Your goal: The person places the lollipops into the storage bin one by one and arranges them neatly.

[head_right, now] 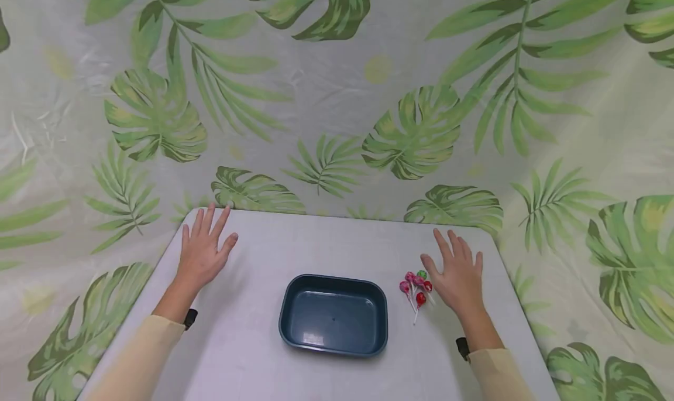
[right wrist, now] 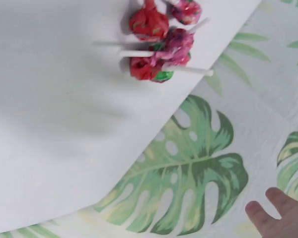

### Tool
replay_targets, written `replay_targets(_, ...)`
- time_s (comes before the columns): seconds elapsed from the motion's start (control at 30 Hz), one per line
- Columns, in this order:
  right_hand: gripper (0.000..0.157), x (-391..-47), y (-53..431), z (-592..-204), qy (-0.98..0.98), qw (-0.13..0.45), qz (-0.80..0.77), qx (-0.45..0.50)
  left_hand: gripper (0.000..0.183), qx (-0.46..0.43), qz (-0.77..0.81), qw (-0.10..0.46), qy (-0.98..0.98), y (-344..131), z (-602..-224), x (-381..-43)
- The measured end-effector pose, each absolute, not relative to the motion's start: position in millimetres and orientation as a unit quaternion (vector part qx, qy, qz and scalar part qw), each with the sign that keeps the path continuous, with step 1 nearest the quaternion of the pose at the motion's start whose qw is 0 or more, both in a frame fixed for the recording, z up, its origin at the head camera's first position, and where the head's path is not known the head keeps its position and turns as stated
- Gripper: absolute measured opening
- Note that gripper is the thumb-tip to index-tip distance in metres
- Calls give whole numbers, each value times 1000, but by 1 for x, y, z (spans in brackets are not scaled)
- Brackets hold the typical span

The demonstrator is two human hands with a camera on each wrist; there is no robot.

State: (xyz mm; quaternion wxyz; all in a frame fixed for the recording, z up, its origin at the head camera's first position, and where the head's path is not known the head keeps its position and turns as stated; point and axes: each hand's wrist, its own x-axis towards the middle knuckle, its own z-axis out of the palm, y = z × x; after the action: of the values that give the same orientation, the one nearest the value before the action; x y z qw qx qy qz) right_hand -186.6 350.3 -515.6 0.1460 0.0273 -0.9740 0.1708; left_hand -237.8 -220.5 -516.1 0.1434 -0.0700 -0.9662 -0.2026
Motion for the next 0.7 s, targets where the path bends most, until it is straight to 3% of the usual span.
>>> replay_targets(0.47, 61, -172, 344, -514, -958, 193, 213, 8, 73, -91, -267, 111, -953, -174, -525, -202)
replay_targets(0.7, 58, -169, 346, -523, -954, 163, 250, -5, 68, -99, -301, 55, -947, -162, -541, -190)
